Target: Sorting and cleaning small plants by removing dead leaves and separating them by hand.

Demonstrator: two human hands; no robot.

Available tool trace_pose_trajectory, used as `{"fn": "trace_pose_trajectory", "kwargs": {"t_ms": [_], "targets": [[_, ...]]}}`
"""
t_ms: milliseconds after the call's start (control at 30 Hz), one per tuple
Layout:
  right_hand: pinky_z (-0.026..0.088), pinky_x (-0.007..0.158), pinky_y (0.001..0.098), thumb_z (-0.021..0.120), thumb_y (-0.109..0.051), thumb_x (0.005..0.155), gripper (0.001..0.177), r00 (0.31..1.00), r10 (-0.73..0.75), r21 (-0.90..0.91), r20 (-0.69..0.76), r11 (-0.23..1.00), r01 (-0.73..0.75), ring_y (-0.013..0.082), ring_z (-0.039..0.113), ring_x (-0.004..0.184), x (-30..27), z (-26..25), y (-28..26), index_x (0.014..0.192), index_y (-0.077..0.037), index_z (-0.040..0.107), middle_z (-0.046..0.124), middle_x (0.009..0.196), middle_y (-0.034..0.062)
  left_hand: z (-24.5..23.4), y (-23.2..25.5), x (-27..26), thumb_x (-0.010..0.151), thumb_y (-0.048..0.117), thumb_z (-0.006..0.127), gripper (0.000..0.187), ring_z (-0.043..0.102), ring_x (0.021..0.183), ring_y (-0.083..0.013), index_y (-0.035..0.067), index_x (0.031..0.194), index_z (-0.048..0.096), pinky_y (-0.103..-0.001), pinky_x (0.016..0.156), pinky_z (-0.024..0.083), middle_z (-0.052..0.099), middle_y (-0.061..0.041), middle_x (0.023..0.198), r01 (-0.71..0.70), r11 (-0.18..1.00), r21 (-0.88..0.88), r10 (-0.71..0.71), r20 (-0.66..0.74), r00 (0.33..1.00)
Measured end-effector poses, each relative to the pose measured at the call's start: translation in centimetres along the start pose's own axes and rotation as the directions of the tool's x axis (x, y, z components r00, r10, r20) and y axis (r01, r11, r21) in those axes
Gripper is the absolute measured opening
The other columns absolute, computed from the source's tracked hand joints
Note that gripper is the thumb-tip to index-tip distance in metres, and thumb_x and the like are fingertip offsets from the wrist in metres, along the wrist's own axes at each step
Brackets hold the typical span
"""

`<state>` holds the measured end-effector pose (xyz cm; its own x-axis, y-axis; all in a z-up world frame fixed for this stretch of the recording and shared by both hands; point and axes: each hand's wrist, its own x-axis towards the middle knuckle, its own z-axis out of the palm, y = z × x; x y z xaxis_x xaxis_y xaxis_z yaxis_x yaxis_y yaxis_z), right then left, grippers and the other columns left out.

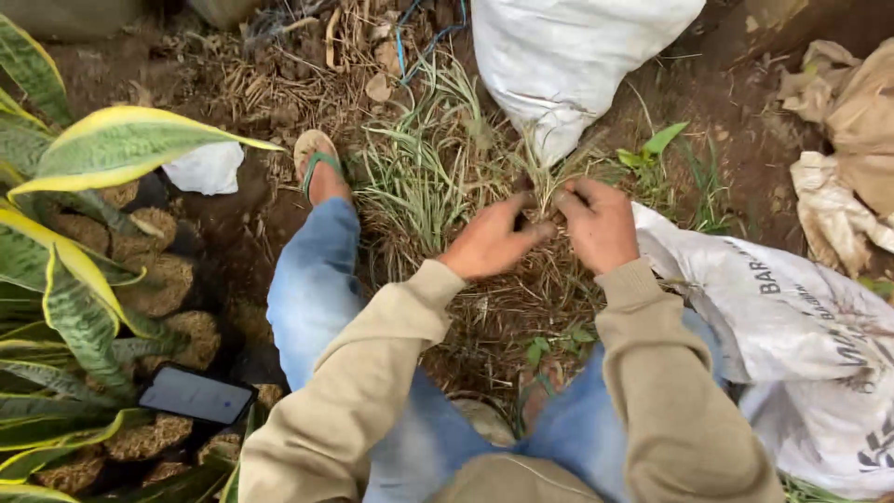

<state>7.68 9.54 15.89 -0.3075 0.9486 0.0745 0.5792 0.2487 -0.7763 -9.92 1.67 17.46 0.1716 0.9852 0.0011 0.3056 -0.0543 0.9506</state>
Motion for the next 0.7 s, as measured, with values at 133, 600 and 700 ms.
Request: {"fn": "trace_pose_trajectory", "kwargs": {"t_ms": [133, 600, 700], "targets": [[0.048, 0.097, 0.0567, 0.061, -0.012, 0.100, 0.018, 0.973, -0.188, -0.037, 0.135, 0.980, 0.195, 0.0437, 0.065, 0.108, 0.7, 2.4, -1.8, 0.105, -0.002, 0.074, 0.072, 0.102, 0.0201, -3.5, -3.5, 0.7, 0.102, 0.032, 0.060, 0.040, 0.068, 0.092, -0.0322, -0.006, 0.112, 0.064, -0.044, 0.086, 0.056, 0.068, -0.021, 0.096, 0.056, 0.978, -0.201, -0.059, -0.006, 0.998], [0.038, 0.051, 0.0288, 0.067, -0.006, 0.092, 0.007, 0.935, -0.329, -0.423, -0.134, 0.872, 0.247, 0.0153, 0.044, 0.062, 5.2, 6.7, 0.2, 0.095, -0.005, 0.073, 0.048, 0.083, 0.0029, -4.3, -5.0, 6.1, 0.092, 0.008, 0.062, 0.019, 0.068, 0.074, -0.0156, 0.004, 0.111, 0.065, -0.030, 0.071, 0.062, 0.070, -0.009, 0.096, -0.014, 0.996, 0.085, 0.032, -0.213, 0.976], [0.046, 0.057, 0.0332, 0.065, -0.006, 0.092, 0.005, 0.937, -0.238, -0.348, -0.255, 0.927, 0.141, 0.0185, 0.053, 0.062, 7.5, 6.7, 3.4, 0.092, -0.005, 0.069, 0.060, 0.079, 0.0049, -4.9, -5.5, 7.5, 0.098, 0.007, 0.062, 0.008, 0.060, 0.058, -0.0141, 0.005, 0.090, 0.062, -0.028, 0.054, 0.059, 0.064, -0.005, 0.078, 0.138, 0.973, 0.186, -0.119, -0.111, 0.987]]}}
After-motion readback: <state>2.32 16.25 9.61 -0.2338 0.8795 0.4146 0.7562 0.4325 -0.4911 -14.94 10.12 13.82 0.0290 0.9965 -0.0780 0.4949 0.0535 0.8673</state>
